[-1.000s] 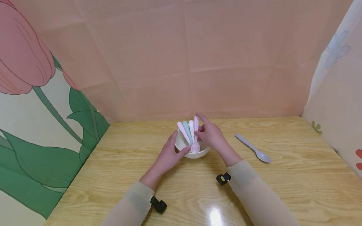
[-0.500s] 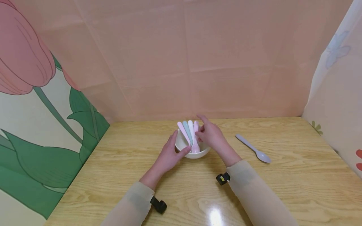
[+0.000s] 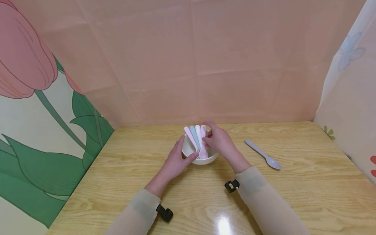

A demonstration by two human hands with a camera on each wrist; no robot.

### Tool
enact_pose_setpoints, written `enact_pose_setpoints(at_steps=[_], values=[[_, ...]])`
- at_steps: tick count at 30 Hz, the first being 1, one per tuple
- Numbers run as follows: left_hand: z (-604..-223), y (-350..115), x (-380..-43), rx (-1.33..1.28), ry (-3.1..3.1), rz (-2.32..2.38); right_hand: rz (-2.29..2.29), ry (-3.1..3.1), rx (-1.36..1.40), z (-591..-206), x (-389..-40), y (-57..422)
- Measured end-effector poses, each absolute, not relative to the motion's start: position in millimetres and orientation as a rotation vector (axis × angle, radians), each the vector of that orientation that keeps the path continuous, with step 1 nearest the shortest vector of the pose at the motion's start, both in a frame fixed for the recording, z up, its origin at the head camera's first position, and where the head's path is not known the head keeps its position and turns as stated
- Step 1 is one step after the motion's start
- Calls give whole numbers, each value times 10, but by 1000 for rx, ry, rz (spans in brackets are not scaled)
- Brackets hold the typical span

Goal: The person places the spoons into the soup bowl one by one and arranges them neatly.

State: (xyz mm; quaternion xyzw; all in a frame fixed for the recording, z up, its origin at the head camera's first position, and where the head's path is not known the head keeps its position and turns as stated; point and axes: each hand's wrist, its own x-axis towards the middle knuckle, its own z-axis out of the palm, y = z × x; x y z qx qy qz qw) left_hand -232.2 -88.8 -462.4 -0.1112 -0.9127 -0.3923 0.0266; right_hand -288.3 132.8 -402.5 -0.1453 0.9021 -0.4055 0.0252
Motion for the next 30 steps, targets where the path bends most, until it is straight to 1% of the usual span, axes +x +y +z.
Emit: enact_pose_setpoints(at_steps=[6, 19, 30], values=[[-4620, -880, -2325, -337, -2829, -1211, -1281, 2781, -450, -4019, -2881, 1347], [-4624, -862, -2336, -360, -2802, -1203, -1509, 2736, -450, -4032, -2841, 1477], [-4632, -853, -2338, -337, -2808, -1205, -1448, 2832, -465, -3965, -2733, 1710]])
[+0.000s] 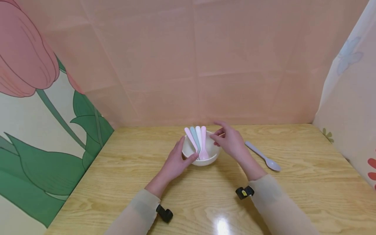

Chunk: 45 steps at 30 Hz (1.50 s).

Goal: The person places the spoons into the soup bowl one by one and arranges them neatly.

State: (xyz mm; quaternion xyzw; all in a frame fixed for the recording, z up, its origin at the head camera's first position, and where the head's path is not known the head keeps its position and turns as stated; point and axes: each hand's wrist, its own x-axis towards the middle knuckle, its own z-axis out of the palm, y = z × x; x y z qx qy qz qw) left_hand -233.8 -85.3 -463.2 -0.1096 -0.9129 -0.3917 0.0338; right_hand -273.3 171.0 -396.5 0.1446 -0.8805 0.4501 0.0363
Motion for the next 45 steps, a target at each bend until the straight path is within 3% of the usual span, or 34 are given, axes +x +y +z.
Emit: enact_pose_setpoints(at_steps=[29, 45], values=[[-4621, -850, -2329, -337, -2814, -1193, 1172, -2747, 381, -4009, -2575, 2371], [-4628, -853, -2336, -334, -2819, -1210, 1068, -2784, 307, -4100, -2653, 2699]])
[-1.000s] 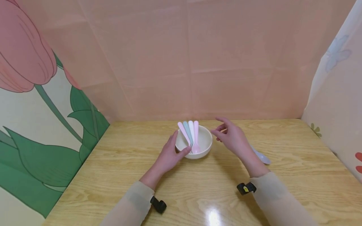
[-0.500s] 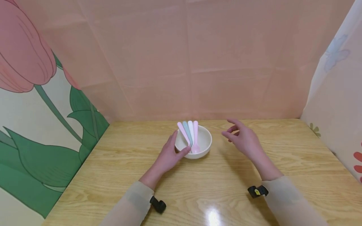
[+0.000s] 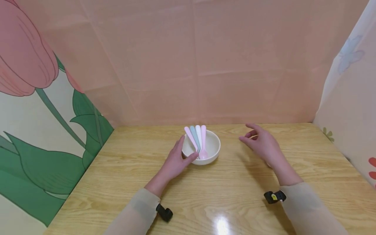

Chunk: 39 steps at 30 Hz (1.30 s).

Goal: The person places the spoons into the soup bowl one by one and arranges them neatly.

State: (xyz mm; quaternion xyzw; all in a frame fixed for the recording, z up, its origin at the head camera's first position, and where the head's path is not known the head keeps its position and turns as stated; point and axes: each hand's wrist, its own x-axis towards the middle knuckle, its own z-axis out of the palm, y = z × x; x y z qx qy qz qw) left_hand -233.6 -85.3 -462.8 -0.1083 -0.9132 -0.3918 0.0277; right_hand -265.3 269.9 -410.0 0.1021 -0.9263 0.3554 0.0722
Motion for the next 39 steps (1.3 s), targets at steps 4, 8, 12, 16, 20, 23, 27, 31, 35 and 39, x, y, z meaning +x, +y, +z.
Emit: enact_pose_setpoints(at_steps=[4, 8, 12, 16, 20, 23, 27, 31, 35, 39], values=[[-4614, -848, -2327, -328, -2817, -1217, 1083, -2834, 278, -4137, -2705, 2808], [-4616, -845, -2327, -322, -2811, -1223, 1132, -2888, 251, -4178, -2737, 2926], [-4630, -845, -2341, -319, -2816, -1211, 1145, -2914, 261, -4226, -2763, 3021], [-4648, -847, -2354, -317, -2819, -1209, 1136, -2949, 273, -4276, -2791, 3101], [-4655, -848, -2357, -310, -2828, -1212, 1134, -2978, 267, -4309, -2811, 3166], [-4651, -848, -2349, -309, -2821, -1220, 1135, -2990, 268, -4324, -2816, 3199], [-4645, -848, -2341, -315, -2815, -1227, 1151, -3016, 276, -4340, -2800, 3238], [-4651, -846, -2345, -319, -2819, -1225, 1148, -3041, 275, -4372, -2780, 3286], [-4662, -847, -2355, -308, -2822, -1226, 1111, -3051, 270, -4418, -2786, 3346], [-4661, -846, -2352, -298, -2823, -1234, 1086, -3068, 263, -4451, -2800, 3401]])
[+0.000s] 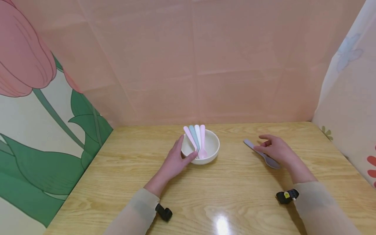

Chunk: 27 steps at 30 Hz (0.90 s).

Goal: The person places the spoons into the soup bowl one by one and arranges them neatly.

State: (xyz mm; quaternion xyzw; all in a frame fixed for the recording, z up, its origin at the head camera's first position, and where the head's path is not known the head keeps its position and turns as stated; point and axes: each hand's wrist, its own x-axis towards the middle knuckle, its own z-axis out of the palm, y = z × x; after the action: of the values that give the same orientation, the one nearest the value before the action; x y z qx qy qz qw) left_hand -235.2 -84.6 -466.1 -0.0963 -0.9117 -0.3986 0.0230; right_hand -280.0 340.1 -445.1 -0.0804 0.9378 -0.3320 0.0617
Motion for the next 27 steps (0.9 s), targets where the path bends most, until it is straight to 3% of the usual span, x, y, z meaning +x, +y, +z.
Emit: enact_pose_setpoints(at_steps=[27], values=[[-4642, -835, -2336, -294, -2825, -1241, -946, 2814, -260, -4477, -2803, 3456]])
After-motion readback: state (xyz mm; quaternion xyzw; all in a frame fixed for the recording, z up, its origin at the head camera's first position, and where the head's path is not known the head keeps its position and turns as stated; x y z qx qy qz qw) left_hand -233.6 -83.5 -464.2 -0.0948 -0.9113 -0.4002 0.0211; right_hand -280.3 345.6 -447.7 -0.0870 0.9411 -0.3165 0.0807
